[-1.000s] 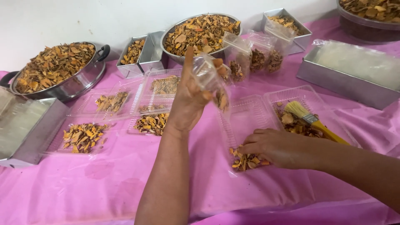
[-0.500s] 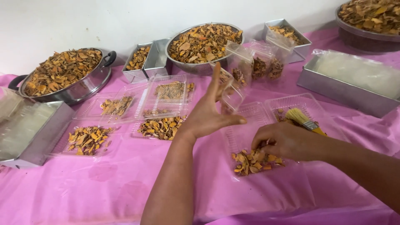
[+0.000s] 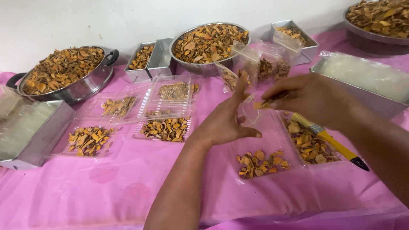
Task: Packaging dried leaves into small plastic containers and using a brush to tidy the workspace.
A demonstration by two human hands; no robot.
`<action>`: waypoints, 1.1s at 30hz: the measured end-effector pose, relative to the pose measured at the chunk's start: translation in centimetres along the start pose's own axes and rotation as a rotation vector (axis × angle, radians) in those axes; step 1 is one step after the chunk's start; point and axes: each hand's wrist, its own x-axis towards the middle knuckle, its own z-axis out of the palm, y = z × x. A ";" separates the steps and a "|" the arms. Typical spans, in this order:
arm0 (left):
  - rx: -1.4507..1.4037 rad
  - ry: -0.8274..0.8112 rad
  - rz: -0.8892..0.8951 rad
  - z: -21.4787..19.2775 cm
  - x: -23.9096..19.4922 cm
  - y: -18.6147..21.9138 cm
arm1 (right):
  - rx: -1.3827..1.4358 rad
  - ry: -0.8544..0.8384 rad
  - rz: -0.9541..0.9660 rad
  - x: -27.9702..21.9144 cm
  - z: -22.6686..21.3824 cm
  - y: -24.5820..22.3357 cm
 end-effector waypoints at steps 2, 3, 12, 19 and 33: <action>-0.079 -0.035 0.045 0.5 0.0 -0.3 | -0.174 -0.058 -0.167 0.6 1.4 0.6; -0.077 -0.036 0.045 0.4 0.1 -0.5 | -0.173 -0.056 -0.167 0.9 1.7 1.2; -0.188 0.013 0.076 0.2 0.2 -1.5 | -0.301 0.067 -0.572 1.3 2.3 1.3; -0.476 0.089 0.093 -0.9 0.0 -1.0 | 0.042 0.120 -0.558 -0.3 0.9 0.2; -0.363 0.174 -0.001 -1.4 0.0 -1.8 | -0.495 -0.666 -0.470 -1.0 9.5 11.8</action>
